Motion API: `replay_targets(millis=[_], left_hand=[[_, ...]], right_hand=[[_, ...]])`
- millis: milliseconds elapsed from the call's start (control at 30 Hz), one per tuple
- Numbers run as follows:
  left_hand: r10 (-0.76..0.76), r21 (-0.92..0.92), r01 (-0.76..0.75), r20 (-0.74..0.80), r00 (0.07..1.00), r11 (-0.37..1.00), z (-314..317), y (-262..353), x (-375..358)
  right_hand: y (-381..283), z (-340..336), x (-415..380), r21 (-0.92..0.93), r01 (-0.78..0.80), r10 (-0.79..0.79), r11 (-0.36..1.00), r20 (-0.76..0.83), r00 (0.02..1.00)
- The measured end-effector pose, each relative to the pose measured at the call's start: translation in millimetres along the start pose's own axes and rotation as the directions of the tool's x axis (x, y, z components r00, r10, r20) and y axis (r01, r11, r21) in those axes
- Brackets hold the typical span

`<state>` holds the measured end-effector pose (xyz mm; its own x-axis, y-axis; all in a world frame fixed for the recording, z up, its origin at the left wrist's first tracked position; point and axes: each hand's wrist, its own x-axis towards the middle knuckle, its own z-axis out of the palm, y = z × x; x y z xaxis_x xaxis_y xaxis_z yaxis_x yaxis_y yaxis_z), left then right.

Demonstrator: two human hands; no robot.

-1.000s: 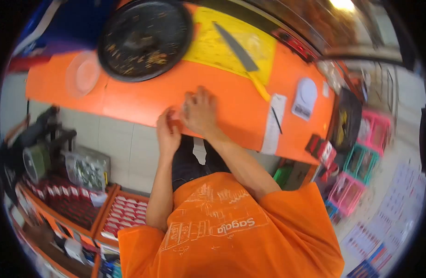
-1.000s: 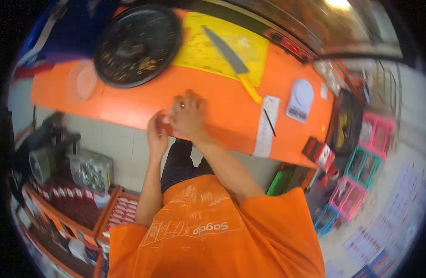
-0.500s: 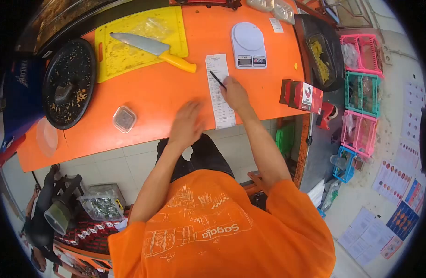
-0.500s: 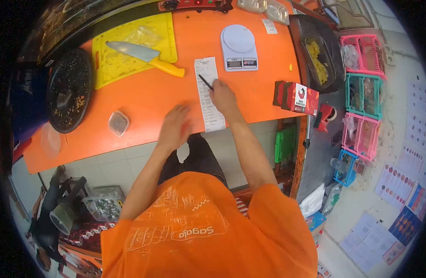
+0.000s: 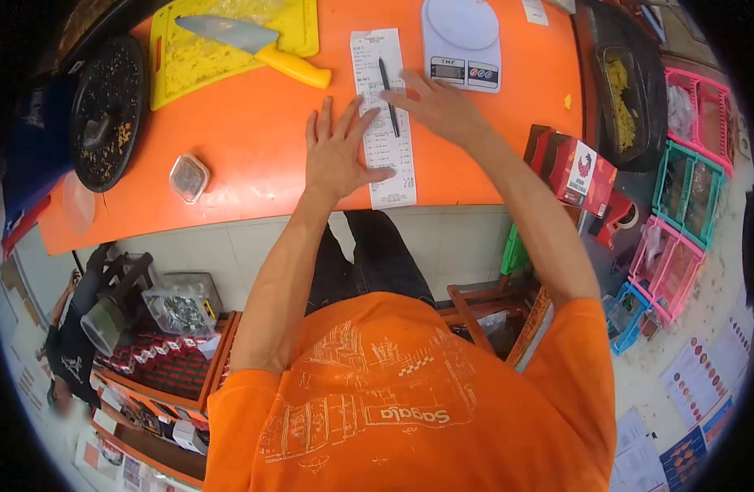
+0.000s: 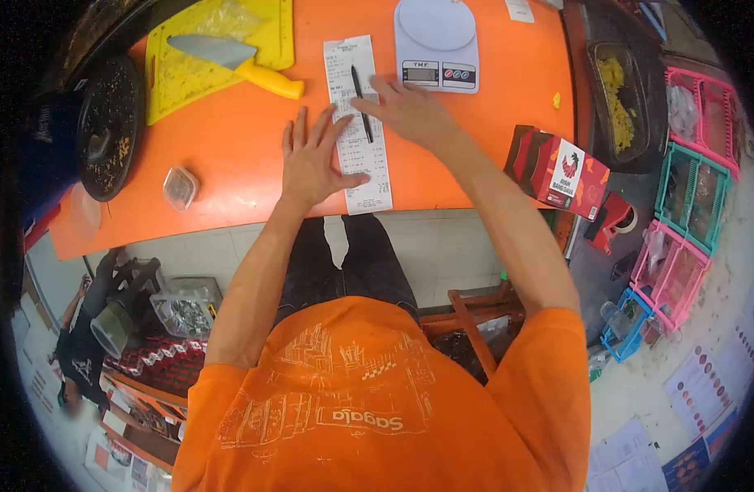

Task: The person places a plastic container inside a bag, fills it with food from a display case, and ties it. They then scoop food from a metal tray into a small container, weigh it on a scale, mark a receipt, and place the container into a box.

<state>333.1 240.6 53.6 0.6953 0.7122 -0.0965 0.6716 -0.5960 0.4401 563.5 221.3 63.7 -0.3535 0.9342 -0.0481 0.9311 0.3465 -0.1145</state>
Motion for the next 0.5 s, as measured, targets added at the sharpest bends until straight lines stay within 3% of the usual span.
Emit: replay_targets(millis=[33, 67, 133, 267, 300, 333, 367, 400, 500], left_hand=[[-0.007, 0.011, 0.007, -0.004, 1.0, 1.0, 1.4, -0.2, 0.7], [-0.011, 0.01, 0.011, 0.011, 1.0, 1.0, 2.7, 0.3, -1.0], [-0.002, -0.026, 0.0, -0.053, 0.999, 1.0, 5.1, -0.6, 0.8], [-0.017, -0.029, 0.015, -0.08, 0.997, 0.999, 11.1, -2.6, -0.1], [-0.021, -0.031, 0.019, -0.078, 0.997, 0.999, 12.9, -2.7, -0.9], [-0.019, -0.032, 0.016, -0.096, 0.995, 0.999, 14.3, -3.2, -0.9], [-0.014, -0.032, 0.011, -0.113, 0.993, 0.999, 15.3, -4.2, -0.6], [-0.02, -0.033, 0.017, -0.114, 0.993, 0.999, 15.0, -4.4, -0.4], [-0.014, -0.011, 0.013, -0.092, 0.996, 1.0, 14.4, -0.9, -0.8]], right_hand=[[3.7, -0.9, 6.5, -0.078, 0.135, -0.144, 0.988, -0.117, 0.983], [3.2, -0.7, 10.4, -0.064, 0.133, -0.139, 0.989, -0.111, 0.984], [2.1, -1.7, 24.5, -0.015, 0.167, -0.165, 0.986, 0.111, 0.98], [-1.0, 8.1, 40.6, -0.126, 0.262, -0.25, 0.957, 0.102, 0.963], [2.2, 14.5, 38.7, -0.172, 0.319, -0.328, 0.932, -0.027, 0.944], [-4.8, 3.7, 37.7, -0.171, 0.322, -0.331, 0.931, -0.026, 0.943], [-13.7, -7.1, 33.1, -0.135, 0.214, -0.19, 0.967, 0.176, 0.966], [-20.7, -14.9, 30.3, -0.121, 0.101, -0.05, 0.987, 0.372, 0.927], [-22.9, -1.5, 6.6, -0.022, 0.099, -0.086, 0.995, 0.331, 0.94]])
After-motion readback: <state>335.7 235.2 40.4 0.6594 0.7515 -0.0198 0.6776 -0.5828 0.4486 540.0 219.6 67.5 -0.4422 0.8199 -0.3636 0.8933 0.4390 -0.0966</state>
